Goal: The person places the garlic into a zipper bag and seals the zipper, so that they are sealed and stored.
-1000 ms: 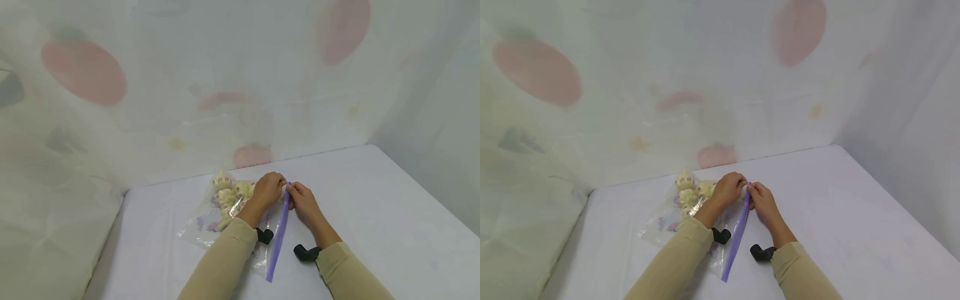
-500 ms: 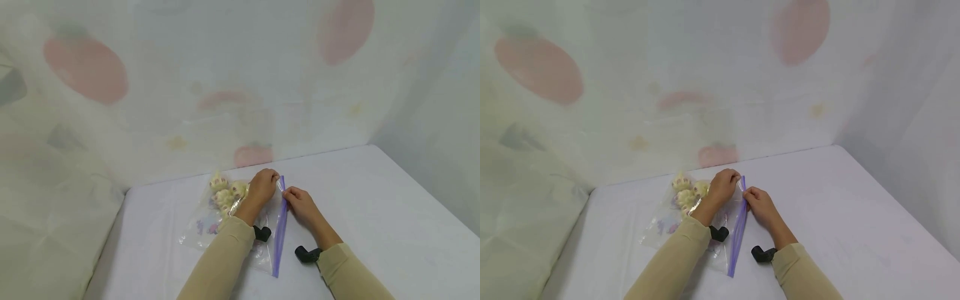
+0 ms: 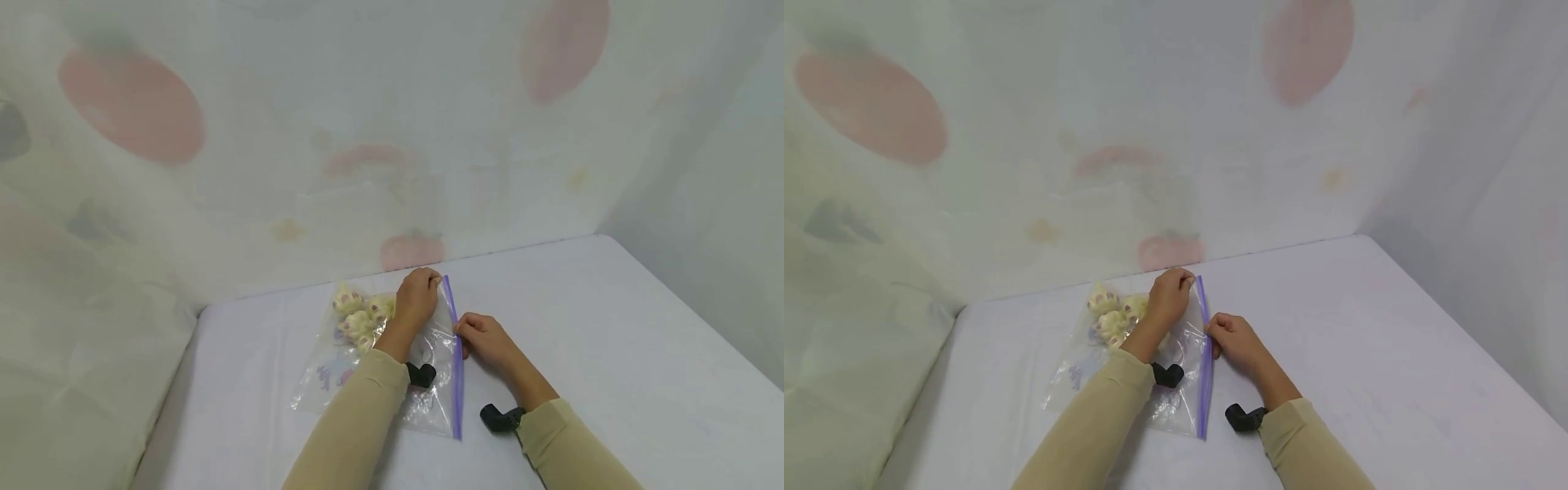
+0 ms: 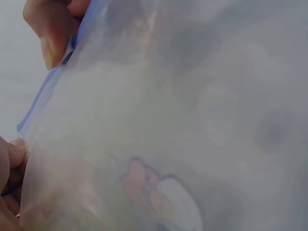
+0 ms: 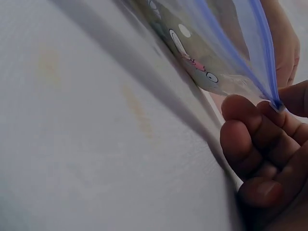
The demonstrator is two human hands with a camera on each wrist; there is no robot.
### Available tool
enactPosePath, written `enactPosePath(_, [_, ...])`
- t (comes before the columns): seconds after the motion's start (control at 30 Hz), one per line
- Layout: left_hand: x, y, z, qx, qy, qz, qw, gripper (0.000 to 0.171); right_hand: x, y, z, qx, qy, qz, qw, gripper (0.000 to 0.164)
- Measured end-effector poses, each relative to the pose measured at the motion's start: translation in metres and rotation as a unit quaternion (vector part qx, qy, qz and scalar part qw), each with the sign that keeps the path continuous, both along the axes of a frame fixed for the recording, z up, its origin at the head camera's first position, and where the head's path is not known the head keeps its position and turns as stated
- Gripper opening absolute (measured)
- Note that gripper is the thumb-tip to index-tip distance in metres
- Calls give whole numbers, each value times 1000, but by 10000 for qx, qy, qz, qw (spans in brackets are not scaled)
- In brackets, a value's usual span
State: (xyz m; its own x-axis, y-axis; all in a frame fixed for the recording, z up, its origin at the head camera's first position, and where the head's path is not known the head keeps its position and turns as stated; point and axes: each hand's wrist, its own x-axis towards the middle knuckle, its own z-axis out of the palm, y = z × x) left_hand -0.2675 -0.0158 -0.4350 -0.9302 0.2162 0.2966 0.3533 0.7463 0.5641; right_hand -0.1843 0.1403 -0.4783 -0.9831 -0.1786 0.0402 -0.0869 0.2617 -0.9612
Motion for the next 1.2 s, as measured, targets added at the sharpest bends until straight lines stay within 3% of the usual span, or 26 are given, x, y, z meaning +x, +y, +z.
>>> enactPosePath(0.2, [-2,-1,-1,119,-119,85,9998,17,9,3,1,-128,-369,814,9959,24])
enactPosePath(0.37, [-4,-1,1,286,-245,185,9991,18,23,8,3,-130,-769,1658,9831,26])
enactPosePath(0.47, [-5,-3,3,403,-314,232,9984,20,30,9,4,-37,-823,1935,9776,26])
enactPosePath(0.67, [-8,-10,3,483,-342,271,9979,21,32,4,3,156,-785,1946,9776,24])
enactPosePath(0.83, [-5,-13,3,460,-146,234,9986,25,32,0,3,124,-782,1904,9785,23])
enactPosePath(1.07, [11,-5,13,-179,399,24,9990,25,32,0,3,83,-776,1621,9837,24])
enactPosePath(1.2, [24,0,19,-574,-59,-94,9983,29,30,2,0,111,-801,1440,9863,22])
